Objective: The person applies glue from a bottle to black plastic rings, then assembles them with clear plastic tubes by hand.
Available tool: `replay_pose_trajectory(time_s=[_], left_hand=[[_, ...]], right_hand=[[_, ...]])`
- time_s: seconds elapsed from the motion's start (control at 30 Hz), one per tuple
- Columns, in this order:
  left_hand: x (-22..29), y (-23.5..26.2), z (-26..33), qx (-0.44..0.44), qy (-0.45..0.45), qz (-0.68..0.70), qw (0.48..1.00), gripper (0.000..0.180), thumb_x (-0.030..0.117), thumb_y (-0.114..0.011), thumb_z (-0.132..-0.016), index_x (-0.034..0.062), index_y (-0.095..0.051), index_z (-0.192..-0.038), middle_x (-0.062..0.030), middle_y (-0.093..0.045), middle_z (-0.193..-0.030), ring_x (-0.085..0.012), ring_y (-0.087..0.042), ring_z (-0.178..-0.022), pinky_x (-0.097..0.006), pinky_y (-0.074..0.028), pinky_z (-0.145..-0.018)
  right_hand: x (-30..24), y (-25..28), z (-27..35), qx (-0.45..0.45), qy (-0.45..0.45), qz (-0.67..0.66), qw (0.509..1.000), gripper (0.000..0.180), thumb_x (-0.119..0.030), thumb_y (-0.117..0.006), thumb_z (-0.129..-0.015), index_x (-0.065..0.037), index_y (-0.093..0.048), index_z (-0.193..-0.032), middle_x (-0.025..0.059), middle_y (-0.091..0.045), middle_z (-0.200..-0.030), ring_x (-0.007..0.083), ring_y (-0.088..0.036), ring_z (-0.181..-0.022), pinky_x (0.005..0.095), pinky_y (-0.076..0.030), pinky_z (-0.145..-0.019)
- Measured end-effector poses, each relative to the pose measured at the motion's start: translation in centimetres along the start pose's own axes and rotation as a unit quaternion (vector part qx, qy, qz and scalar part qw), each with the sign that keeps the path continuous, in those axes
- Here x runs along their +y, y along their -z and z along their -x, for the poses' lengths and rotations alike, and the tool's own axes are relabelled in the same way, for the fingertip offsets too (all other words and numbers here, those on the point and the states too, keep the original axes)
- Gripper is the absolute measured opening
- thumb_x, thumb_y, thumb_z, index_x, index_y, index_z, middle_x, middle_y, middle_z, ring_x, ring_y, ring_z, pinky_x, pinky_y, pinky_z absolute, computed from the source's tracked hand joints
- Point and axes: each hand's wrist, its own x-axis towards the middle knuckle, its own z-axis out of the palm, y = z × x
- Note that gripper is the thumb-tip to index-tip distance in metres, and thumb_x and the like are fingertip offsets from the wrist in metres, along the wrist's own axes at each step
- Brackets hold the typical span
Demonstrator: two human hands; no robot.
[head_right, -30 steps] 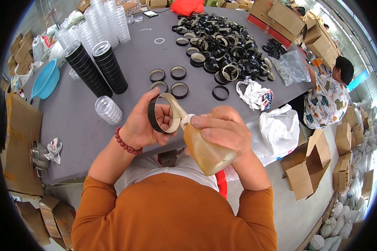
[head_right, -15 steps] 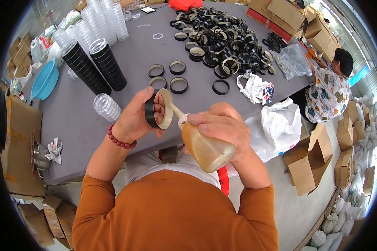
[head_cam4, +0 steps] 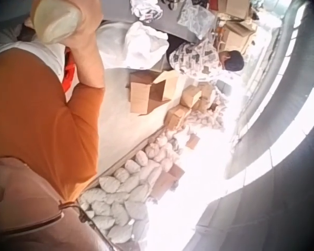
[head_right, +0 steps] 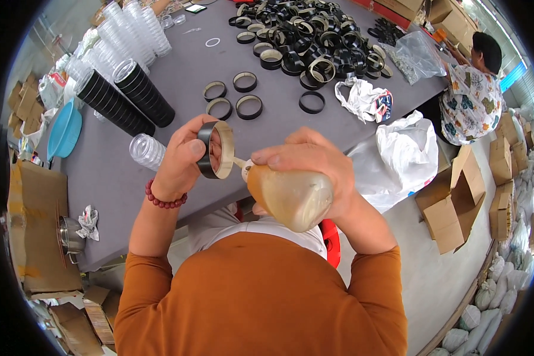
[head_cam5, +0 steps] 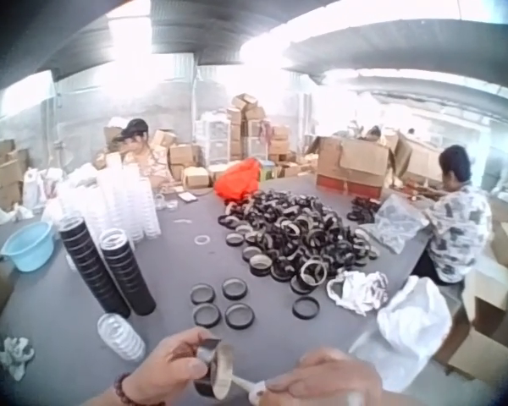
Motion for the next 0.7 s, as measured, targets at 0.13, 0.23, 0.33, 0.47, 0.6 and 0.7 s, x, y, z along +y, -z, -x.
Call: replay_pose_trajectory(time_s=[0.13,0.23,0.33,0.47,0.6,0.7], left_hand=[[-0.1,0.3,0.1,-0.002,-0.020,-0.053,0.998,0.049,0.024,-0.067,-0.077,-0.0011,-0.053,-0.117,-0.0013,-0.055,-0.093,-0.0059,-0.049,-0.079,-0.019,-0.040,-0.069],[0.6,-0.4,0.2,-0.013,-0.013,-0.060,0.998,0.057,0.025,-0.071,-0.074,-0.0022,-0.052,-0.120,-0.0023,-0.054,-0.097,-0.0071,-0.051,-0.085,-0.020,-0.041,-0.076],[0.6,-0.5,0.1,-0.026,-0.025,-0.070,0.997,0.065,0.025,-0.075,-0.070,-0.0028,-0.051,-0.123,-0.0034,-0.052,-0.101,-0.0078,-0.051,-0.090,-0.021,-0.042,-0.081],[0.9,-0.4,0.4,-0.042,-0.016,-0.077,0.996,0.075,0.023,-0.080,-0.065,-0.0029,-0.049,-0.128,-0.0044,-0.050,-0.107,-0.0088,-0.049,-0.097,-0.021,-0.042,-0.083],[0.0,0.2,0.2,-0.059,-0.061,-0.119,0.989,0.078,0.021,-0.083,-0.062,-0.0031,-0.049,-0.128,-0.0041,-0.048,-0.107,-0.0095,-0.047,-0.100,-0.021,-0.042,-0.083],[-0.5,0.4,0.0,-0.080,-0.124,-0.143,0.979,0.081,0.018,-0.085,-0.060,-0.0018,-0.049,-0.130,-0.0065,-0.049,-0.113,-0.0124,-0.048,-0.104,-0.021,-0.041,-0.083]], right_hand=[[0.0,0.2,0.3,-0.001,-0.027,-0.030,0.999,0.058,-0.021,-0.093,-0.057,-0.010,-0.059,-0.103,0.0103,-0.072,-0.096,0.0191,-0.055,-0.066,0.0276,-0.046,-0.059],[0.0,0.4,0.5,-0.006,-0.046,-0.040,0.998,0.058,-0.021,-0.093,-0.057,-0.009,-0.059,-0.103,0.0100,-0.072,-0.096,0.0179,-0.055,-0.068,0.0271,-0.046,-0.060],[0.4,0.5,0.7,0.000,-0.044,-0.065,0.997,0.058,-0.021,-0.093,-0.058,-0.008,-0.059,-0.104,0.0099,-0.072,-0.097,0.0164,-0.054,-0.069,0.0266,-0.046,-0.061],[0.9,0.7,1.1,0.013,-0.061,-0.100,0.993,0.059,-0.020,-0.092,-0.058,-0.006,-0.060,-0.105,0.0105,-0.071,-0.098,0.0161,-0.055,-0.070,0.0267,-0.047,-0.063],[0.8,0.9,1.2,0.016,-0.080,-0.122,0.989,0.059,-0.019,-0.092,-0.059,-0.002,-0.060,-0.106,0.0117,-0.071,-0.099,0.0173,-0.057,-0.073,0.0282,-0.049,-0.065],[0.9,0.9,1.3,0.022,-0.090,-0.139,0.986,0.060,-0.019,-0.092,-0.059,0.000,-0.059,-0.106,0.0124,-0.070,-0.098,0.0183,-0.059,-0.075,0.0292,-0.050,-0.067]])
